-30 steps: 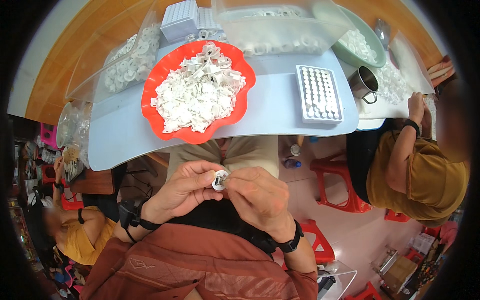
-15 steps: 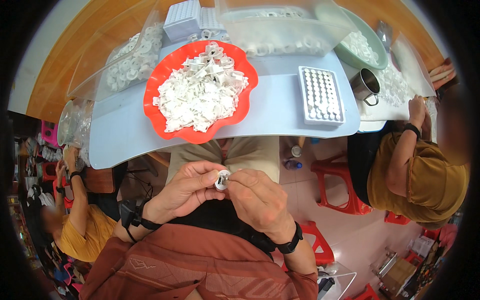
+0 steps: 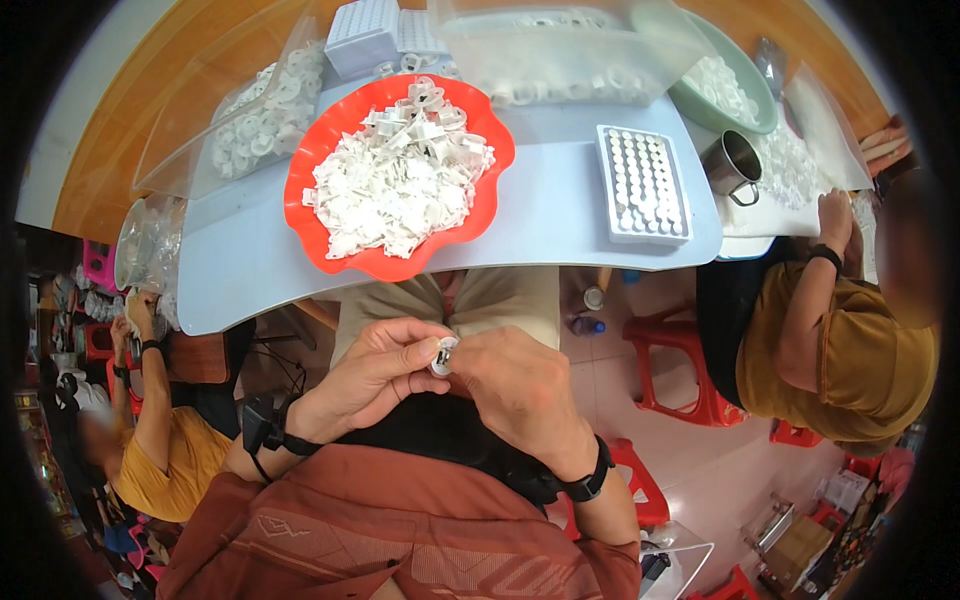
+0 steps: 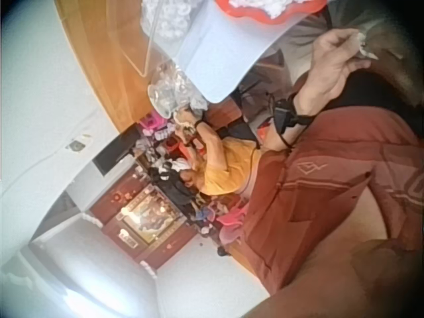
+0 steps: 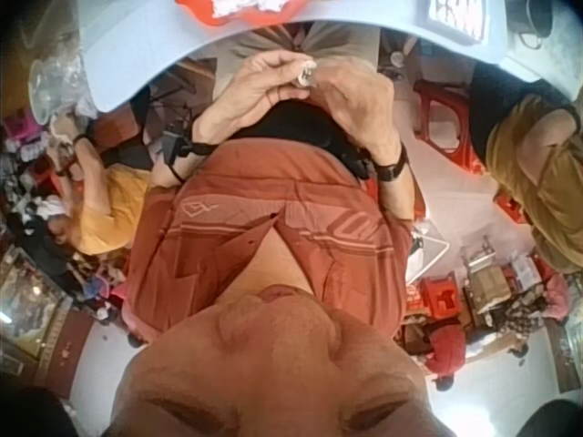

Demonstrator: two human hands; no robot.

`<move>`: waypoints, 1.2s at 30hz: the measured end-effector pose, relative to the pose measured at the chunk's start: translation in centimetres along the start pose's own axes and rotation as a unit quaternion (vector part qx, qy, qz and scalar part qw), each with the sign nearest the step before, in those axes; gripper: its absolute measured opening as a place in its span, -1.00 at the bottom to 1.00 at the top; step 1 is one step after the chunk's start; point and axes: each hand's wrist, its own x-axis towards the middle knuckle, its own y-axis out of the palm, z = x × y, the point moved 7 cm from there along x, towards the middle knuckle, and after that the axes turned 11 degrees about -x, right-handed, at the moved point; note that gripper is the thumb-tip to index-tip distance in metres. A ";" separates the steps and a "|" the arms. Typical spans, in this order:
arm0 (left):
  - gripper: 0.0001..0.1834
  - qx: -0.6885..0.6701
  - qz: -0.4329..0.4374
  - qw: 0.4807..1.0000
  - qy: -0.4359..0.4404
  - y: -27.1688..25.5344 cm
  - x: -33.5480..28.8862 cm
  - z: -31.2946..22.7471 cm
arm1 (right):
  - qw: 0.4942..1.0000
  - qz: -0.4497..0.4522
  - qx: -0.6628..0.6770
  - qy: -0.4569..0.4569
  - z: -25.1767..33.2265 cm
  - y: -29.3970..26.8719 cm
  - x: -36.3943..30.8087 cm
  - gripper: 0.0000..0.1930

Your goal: Assembling small plastic components by peeling backings and joining pieces while sitting at a sorting table.

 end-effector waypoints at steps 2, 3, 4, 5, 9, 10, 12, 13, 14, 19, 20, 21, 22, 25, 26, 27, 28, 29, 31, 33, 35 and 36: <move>-0.76 0.006 -0.004 1.000 0.000 -0.1 0.1 0.1 | 1.000 0.005 0.008 0.006 -0.3 0.1 0.0 -0.70; -0.76 0.014 -0.005 1.000 0.003 -0.1 0.1 0.1 | 1.000 0.011 0.015 0.012 -0.5 0.2 0.0 -0.72; -0.75 0.021 -0.006 1.000 0.006 -0.1 0.1 0.1 | 1.000 0.011 0.015 0.012 -0.4 0.1 0.0 -0.72; -0.75 0.021 -0.006 1.000 0.006 -0.2 0.2 0.1 | 1.000 0.013 0.010 0.014 -0.3 0.1 0.1 -0.73; -0.76 0.038 0.001 0.999 0.019 -0.5 0.3 0.2 | 0.999 0.028 0.004 0.023 -0.2 0.3 0.1 -0.78; -0.77 0.051 -0.002 0.998 0.023 -0.5 0.3 0.2 | 0.999 0.027 0.004 0.023 -0.3 0.3 0.1 -0.78; -0.74 0.069 -0.006 0.997 0.028 -0.4 0.3 0.2 | 0.996 0.059 0.020 0.069 -1.1 0.7 -0.2 -0.81; -0.71 0.087 -0.010 0.996 0.033 -0.4 0.3 0.1 | 0.996 0.058 0.020 0.069 -1.1 0.7 -0.2 -0.81; -0.71 0.087 -0.010 0.996 0.033 -0.3 0.3 0.2 | 0.993 0.053 0.046 0.092 -1.3 0.6 -0.2 -0.82; -0.70 0.110 0.001 0.993 0.047 0.1 0.2 0.0 | 0.992 0.038 0.061 0.104 -1.5 0.7 -0.3 -0.83; -0.70 0.110 0.001 0.993 0.047 0.2 0.2 0.0 | 0.985 0.033 0.084 0.144 -2.0 0.8 -0.6 -0.84; -0.70 0.118 0.009 0.992 0.052 0.4 0.2 0.0 | 0.977 0.029 0.106 0.183 -2.6 0.9 -0.9 -0.84; -0.70 0.126 0.017 0.990 0.057 0.5 0.1 0.0 | 0.977 0.029 0.106 0.183 -2.7 0.9 -0.9 -0.84; -0.70 0.136 0.031 0.988 0.065 0.3 0.2 0.2 | 0.970 0.047 0.133 0.198 -3.4 1.1 -1.1 -0.84; -0.70 0.136 0.032 0.988 0.064 0.3 0.2 0.1 | 0.950 0.068 0.186 0.239 -4.0 1.7 -1.5 -0.83; -0.70 0.137 0.027 0.989 0.058 0.2 0.2 0.1 | 0.926 0.087 0.239 0.280 -4.6 2.4 -2.0 -0.83; -0.71 0.138 0.021 0.989 0.051 0.1 0.2 0.2 | 0.926 0.087 0.239 0.280 -4.8 2.5 -2.2 -0.83; -0.71 0.138 0.022 0.989 0.051 0.0 0.2 0.1 | 0.926 0.088 0.245 0.273 -5.0 2.7 -2.3 -0.83; -0.74 0.127 0.022 0.991 0.033 -0.2 0.2 0.2 | 0.927 0.090 0.250 0.265 -5.0 2.9 -2.2 -0.84; -0.74 0.117 0.033 0.992 0.034 0.0 0.2 0.1 | 0.901 0.083 0.318 0.285 -5.0 3.3 -2.2 -0.84; -0.75 0.109 0.042 0.993 0.035 0.5 0.2 0.1 | 0.895 0.092 0.331 0.284 -4.9 3.1 -2.0 -0.83; -0.74 0.105 0.037 0.993 0.037 0.6 0.2 0.1 | 0.890 0.101 0.343 0.284 -4.7 3.0 -2.0 -0.83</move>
